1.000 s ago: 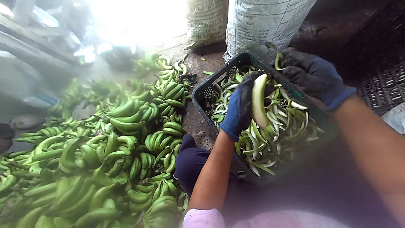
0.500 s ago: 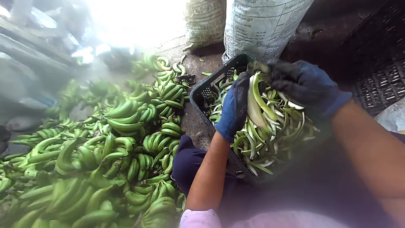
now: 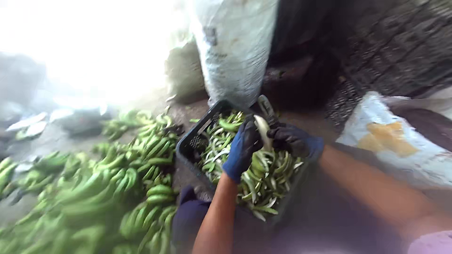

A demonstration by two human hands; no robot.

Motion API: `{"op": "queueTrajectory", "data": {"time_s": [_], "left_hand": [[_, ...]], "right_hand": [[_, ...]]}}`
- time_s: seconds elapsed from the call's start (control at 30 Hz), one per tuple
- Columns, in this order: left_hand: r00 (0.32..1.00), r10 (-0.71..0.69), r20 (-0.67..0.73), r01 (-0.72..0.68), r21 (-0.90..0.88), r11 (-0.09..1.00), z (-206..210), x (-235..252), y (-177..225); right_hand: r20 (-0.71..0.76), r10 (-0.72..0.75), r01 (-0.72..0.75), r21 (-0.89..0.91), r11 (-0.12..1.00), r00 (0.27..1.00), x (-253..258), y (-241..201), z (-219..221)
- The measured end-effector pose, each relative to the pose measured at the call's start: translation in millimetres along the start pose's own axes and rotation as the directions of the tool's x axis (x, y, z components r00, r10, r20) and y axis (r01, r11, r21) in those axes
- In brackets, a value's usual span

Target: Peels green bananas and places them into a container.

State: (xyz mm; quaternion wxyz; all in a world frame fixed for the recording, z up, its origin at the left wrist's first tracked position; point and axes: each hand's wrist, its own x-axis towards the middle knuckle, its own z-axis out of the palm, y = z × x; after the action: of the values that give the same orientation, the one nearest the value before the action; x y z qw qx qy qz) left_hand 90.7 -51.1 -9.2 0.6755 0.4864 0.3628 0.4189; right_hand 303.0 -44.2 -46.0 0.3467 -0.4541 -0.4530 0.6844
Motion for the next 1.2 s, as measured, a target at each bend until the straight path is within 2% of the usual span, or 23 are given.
{"op": "queueTrajectory", "data": {"time_s": [0.17, 0.27, 0.3, 0.37, 0.4, 0.43, 0.47, 0.5, 0.53, 0.57, 0.63, 0.67, 0.73, 0.77, 0.8, 0.83, 0.87, 0.9, 0.93, 0.97, 1.03, 1.1, 1.2], "left_hand": [[0.996, 0.003, 0.091, -0.006, 0.025, 1.0, 43.0, 12.9, 9.8], [0.989, -0.001, 0.146, 0.007, -0.039, 0.999, 48.1, 10.3, 28.3], [0.992, 0.02, 0.127, -0.019, -0.007, 1.0, 44.4, 8.9, 34.4], [0.997, 0.064, 0.031, -0.069, 0.173, 0.982, 28.4, 6.3, 47.2], [0.996, 0.089, -0.024, -0.078, 0.281, 0.957, 15.4, 5.3, 52.9], [0.99, 0.111, -0.084, -0.074, 0.363, 0.929, 0.0, 3.6, 57.3], [0.979, 0.131, -0.157, -0.059, 0.397, 0.916, -15.6, 0.7, 59.6], [0.961, 0.156, -0.23, -0.056, 0.388, 0.92, -29.0, -4.4, 60.1], [0.94, 0.184, -0.289, -0.074, 0.353, 0.933, -41.9, -9.7, 58.8], [0.918, 0.222, -0.329, -0.118, 0.31, 0.944, -54.6, -13.6, 55.5], [0.876, 0.307, -0.371, -0.207, 0.284, 0.936, -74.0, -16.7, 49.8], [0.869, 0.3, -0.394, -0.239, 0.197, 0.951, -78.6, -15.2, 50.0], [0.855, 0.255, -0.451, -0.258, 0.057, 0.965, -80.8, -8.5, 58.2], [0.855, 0.221, -0.469, -0.234, 0.031, 0.972, -81.0, -8.1, 62.7], [0.856, 0.199, -0.477, -0.206, 0.04, 0.978, -80.9, -8.8, 66.0], [0.856, 0.199, -0.477, -0.191, 0.066, 0.979, -81.9, -10.0, 67.5], [0.852, 0.216, -0.476, -0.183, 0.115, 0.976, -84.8, -10.2, 67.2], [0.85, 0.227, -0.476, -0.162, 0.175, 0.971, -88.4, -11.0, 68.1], [0.853, 0.23, -0.469, -0.138, 0.221, 0.965, -92.1, -12.9, 69.3], [0.851, 0.233, -0.472, -0.121, 0.255, 0.959, -95.4, -14.7, 70.2], [0.855, 0.231, -0.464, -0.085, 0.314, 0.946, -101.6, -18.9, 73.2], [0.867, 0.21, -0.453, -0.047, 0.346, 0.937, -108.2, -21.2, 74.1], [0.872, 0.098, -0.48, 0.098, 0.368, 0.925, -115.9, -22.0, 73.9]], "right_hand": [[-0.155, -0.035, 0.052, 0.106, 0.993, 0.987, -43.3, -26.6, -0.4], [-0.14, -0.156, 0.193, 0.304, 0.933, 0.978, -63.5, -22.1, -27.2], [-0.18, -0.22, 0.263, 0.268, 0.927, 0.959, -72.8, -29.9, -41.1], [-0.396, -0.338, 0.368, -0.001, 0.93, 0.854, -95.8, -74.1, -62.6], [-0.519, -0.423, 0.422, -0.126, 0.898, 0.743, -105.2, -105.3, -67.9], [-0.544, -0.538, 0.523, -0.2, 0.829, 0.644, -113.1, -133.3, -80.5], [-0.458, -0.663, 0.651, -0.214, 0.728, 0.592, -120.3, -156.3, -101.5], [-0.291, -0.768, 0.754, -0.183, 0.63, 0.571, -125.4, -175.3, -125.2], [-0.414, -0.788, 0.801, -0.196, 0.566, 0.455, -119.0, -192.8, -109.7], [-0.483, -0.778, 0.811, -0.206, 0.547, 0.402, -110.9, -205.5, -90.7], [-0.459, -0.752, 0.731, -0.272, 0.626, 0.473, -87.5, -204.7, -54.1], [-0.436, -0.704, 0.63, -0.328, 0.704, 0.561, -72.8, -193.2, -33.4], [-0.399, -0.482, 0.306, -0.429, 0.85, 0.78, -39.2, -159.0, 12.3], [-0.409, -0.344, 0.132, -0.464, 0.876, 0.845, -18.6, -139.6, 36.3], [-0.348, -0.234, 0.0, -0.559, 0.829, 0.908, 5.4, -116.2, 51.2], [-0.112, -0.199, 0.06, -0.716, 0.696, 0.974, 36.6, -83.6, 40.0], [0.139, -0.158, 0.197, -0.87, 0.452, 0.978, 75.4, -52.7, 26.8], [0.312, -0.099, 0.324, -0.933, 0.158, 0.945, 112.6, -26.2, 21.5], [0.347, -0.018, 0.345, -0.936, -0.068, 0.938, 141.7, -5.6, 23.5], [0.322, 0.033, 0.322, -0.924, -0.206, 0.946, 167.6, 13.6, 26.2], [0.249, 0.075, 0.259, -0.91, -0.324, 0.966, 210.8, 43.6, 25.7], [0.199, 0.124, 0.23, -0.916, -0.33, 0.972, 224.0, 43.3, 33.5], [0.224, 0.153, 0.262, -0.913, -0.312, 0.963, 204.9, 13.3, 52.1]]}}
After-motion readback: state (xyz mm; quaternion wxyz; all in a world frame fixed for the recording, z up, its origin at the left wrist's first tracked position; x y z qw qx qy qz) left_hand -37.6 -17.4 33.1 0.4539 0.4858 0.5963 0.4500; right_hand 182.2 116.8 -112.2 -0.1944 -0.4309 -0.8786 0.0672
